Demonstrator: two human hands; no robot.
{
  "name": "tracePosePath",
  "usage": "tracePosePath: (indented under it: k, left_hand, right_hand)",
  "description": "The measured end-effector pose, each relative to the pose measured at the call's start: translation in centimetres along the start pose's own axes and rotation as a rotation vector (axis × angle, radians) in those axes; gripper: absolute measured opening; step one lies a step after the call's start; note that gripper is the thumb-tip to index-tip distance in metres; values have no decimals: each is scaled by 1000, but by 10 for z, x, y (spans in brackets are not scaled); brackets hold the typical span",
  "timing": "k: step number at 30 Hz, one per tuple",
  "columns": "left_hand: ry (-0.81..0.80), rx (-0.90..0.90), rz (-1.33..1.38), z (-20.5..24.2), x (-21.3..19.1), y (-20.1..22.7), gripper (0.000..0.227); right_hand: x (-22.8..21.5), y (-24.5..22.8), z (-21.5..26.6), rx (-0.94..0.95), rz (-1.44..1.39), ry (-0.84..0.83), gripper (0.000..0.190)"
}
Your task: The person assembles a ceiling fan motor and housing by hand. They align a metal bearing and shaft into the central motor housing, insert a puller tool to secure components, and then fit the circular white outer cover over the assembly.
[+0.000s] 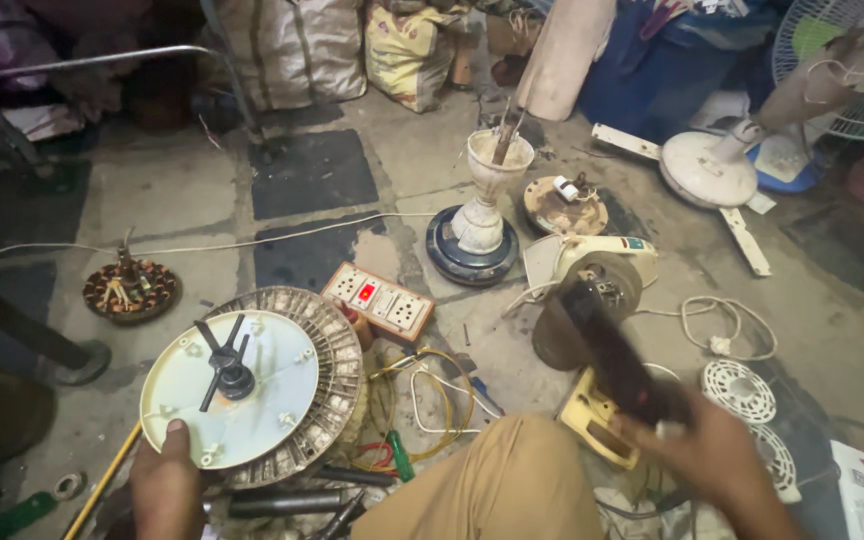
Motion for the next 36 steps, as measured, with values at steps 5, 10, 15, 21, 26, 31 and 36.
tracePosePath:
  k: [5, 10, 15, 21, 26, 31, 36]
  left_hand:
    - [-9, 44, 17, 12, 1, 7, 43]
    - [23, 231, -190, 21, -3, 29, 41]
    - [-71, -49, -10, 28, 1, 18, 42]
    - [-69, 165, -77, 17, -2, 20, 43]
    - [-51, 41, -47, 11, -3, 8, 43]
    - [-120, 152, 74, 17, 0, 22, 39]
    - [-67, -190, 119, 20, 2, 5, 36]
  right_hand:
    - [31, -4, 69, -152, 133, -27, 96]
    - [54, -11, 120, -29, 317, -111, 103]
    - [75, 3, 156, 19, 448, -276, 115]
    - [59, 13, 145, 81, 195, -300, 83]
    - [5, 6, 104, -229, -31, 5, 59]
    - [15, 12, 89, -249, -125, 127, 56]
    - [36, 8, 86, -299, -221, 82, 53]
Point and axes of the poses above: each hand's wrist, its own z-axis away from the middle knuckle, its own x-axis out of the palm, y = z × x, the point moved 8 cm from there along -z, towards the middle knuckle, and after that the axes turned 4 degrees about -x, right-handed, at the moved point
